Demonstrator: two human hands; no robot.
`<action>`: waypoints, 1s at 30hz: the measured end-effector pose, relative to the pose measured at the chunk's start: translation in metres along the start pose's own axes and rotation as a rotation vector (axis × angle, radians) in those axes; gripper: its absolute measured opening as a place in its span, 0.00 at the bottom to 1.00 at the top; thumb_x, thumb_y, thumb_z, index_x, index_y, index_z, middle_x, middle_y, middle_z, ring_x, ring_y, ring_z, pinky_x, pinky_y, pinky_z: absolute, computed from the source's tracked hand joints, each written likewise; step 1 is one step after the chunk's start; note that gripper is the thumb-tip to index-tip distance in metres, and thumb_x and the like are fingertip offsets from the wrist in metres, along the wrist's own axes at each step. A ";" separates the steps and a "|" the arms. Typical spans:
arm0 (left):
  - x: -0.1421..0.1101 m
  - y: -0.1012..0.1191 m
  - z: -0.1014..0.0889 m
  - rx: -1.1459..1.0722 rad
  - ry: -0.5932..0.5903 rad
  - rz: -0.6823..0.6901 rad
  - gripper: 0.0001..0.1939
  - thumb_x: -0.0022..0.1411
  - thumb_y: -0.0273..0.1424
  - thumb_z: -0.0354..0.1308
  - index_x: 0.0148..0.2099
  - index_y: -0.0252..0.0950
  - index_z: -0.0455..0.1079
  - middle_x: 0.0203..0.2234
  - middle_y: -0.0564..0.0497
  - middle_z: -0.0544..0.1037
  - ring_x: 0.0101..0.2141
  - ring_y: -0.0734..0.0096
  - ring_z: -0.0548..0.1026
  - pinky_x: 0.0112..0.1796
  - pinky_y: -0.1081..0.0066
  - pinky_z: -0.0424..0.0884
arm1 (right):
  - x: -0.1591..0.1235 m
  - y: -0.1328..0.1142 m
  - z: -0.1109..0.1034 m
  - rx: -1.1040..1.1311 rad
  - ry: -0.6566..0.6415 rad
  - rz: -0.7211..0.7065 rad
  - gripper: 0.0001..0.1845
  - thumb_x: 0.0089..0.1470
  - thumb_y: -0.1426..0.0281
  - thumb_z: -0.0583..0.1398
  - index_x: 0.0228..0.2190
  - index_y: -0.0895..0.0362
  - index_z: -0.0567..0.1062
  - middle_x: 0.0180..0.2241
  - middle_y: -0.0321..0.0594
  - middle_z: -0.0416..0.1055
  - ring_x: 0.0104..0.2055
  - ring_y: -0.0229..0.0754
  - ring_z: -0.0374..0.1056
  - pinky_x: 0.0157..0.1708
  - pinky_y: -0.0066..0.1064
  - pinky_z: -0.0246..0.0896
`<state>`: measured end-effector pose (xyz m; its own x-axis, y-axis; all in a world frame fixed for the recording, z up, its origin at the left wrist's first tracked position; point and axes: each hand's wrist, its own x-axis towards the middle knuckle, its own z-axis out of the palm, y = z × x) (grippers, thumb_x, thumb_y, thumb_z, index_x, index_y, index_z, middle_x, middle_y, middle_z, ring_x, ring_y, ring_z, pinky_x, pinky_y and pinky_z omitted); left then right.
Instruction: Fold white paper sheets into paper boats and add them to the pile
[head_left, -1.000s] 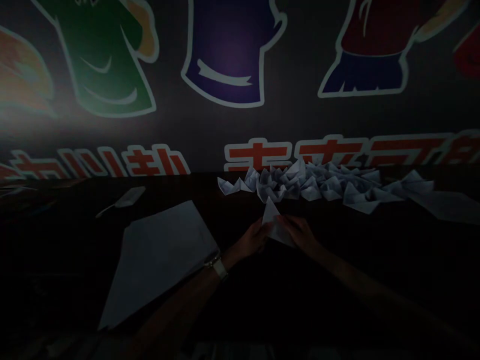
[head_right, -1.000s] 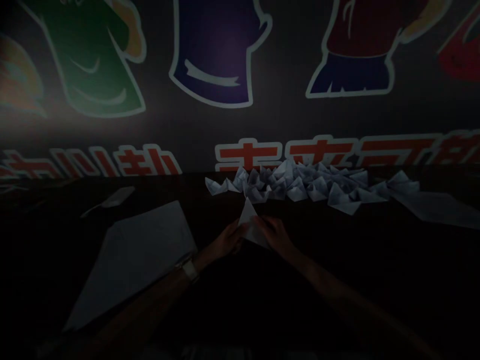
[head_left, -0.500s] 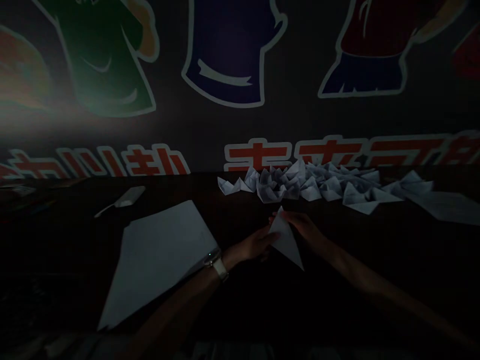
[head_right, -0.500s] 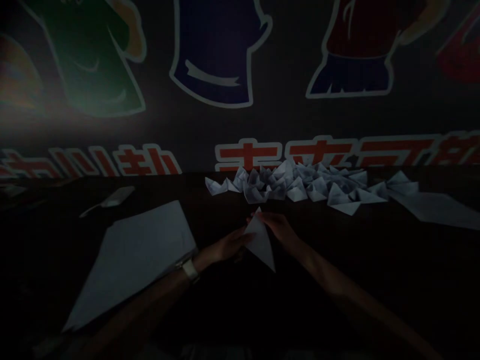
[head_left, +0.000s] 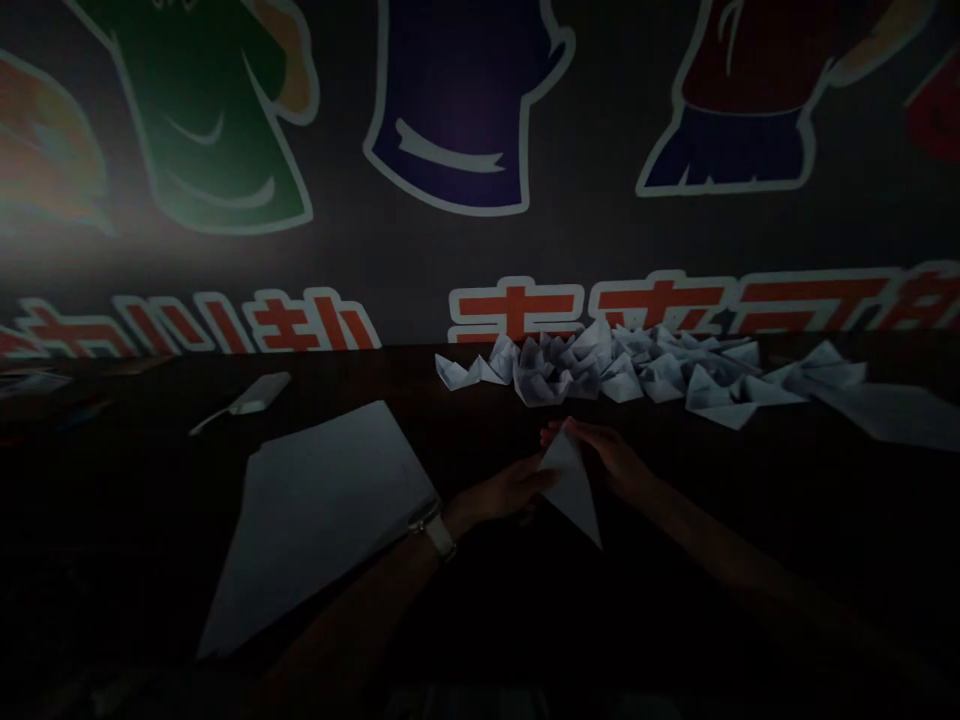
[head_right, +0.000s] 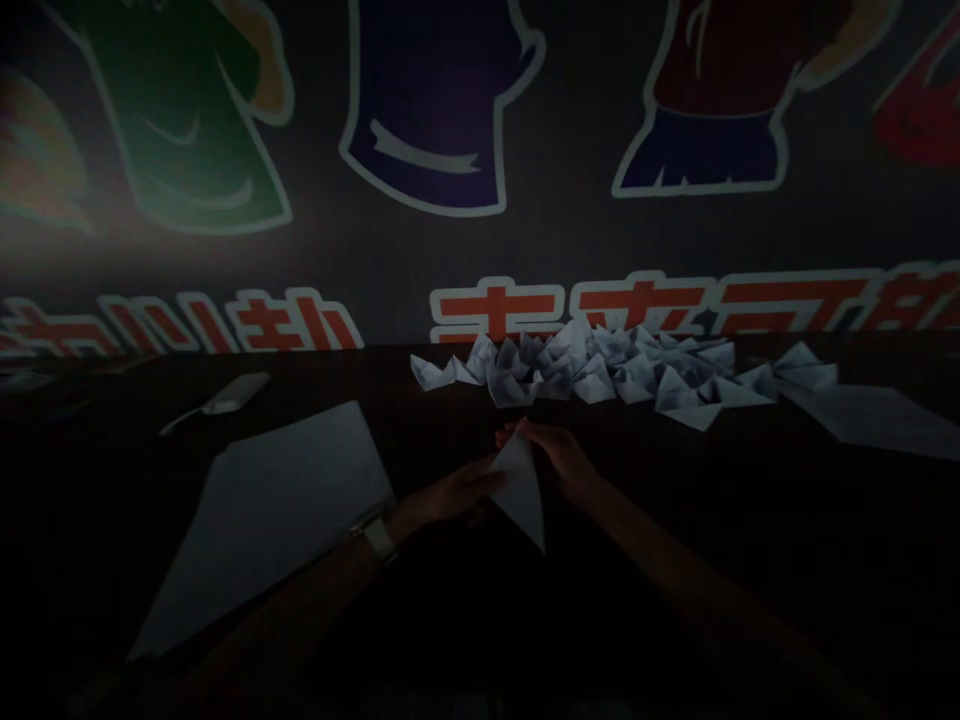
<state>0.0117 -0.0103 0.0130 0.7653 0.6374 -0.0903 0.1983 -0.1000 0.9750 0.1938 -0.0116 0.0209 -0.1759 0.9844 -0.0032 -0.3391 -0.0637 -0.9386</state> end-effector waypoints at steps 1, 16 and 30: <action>-0.001 0.001 0.001 0.004 -0.005 -0.007 0.21 0.59 0.46 0.48 0.46 0.34 0.61 0.20 0.59 0.62 0.16 0.84 0.57 0.18 0.80 0.55 | 0.000 -0.002 0.000 0.003 0.006 -0.001 0.15 0.45 0.59 0.62 0.32 0.55 0.77 0.36 0.41 0.77 0.42 0.47 0.71 0.42 0.36 0.66; 0.006 -0.006 -0.010 0.025 0.224 0.162 0.21 0.61 0.45 0.45 0.47 0.35 0.60 0.17 0.61 0.58 0.13 0.84 0.56 0.14 0.82 0.56 | -0.001 0.008 0.002 -0.283 0.015 -0.043 0.18 0.44 0.55 0.61 0.26 0.57 0.79 0.29 0.40 0.77 0.32 0.46 0.72 0.36 0.35 0.63; 0.014 -0.012 -0.011 0.082 0.373 0.326 0.19 0.60 0.41 0.49 0.47 0.33 0.66 0.25 0.51 0.72 0.27 0.73 0.69 0.30 0.74 0.67 | 0.004 0.013 -0.003 -0.703 0.135 -0.223 0.21 0.45 0.54 0.57 0.21 0.60 0.77 0.17 0.33 0.68 0.21 0.37 0.62 0.20 0.25 0.51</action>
<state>0.0131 0.0086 0.0019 0.5272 0.7913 0.3098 0.0441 -0.3896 0.9199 0.1909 -0.0076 0.0076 -0.0417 0.9761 0.2135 0.3254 0.2153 -0.9208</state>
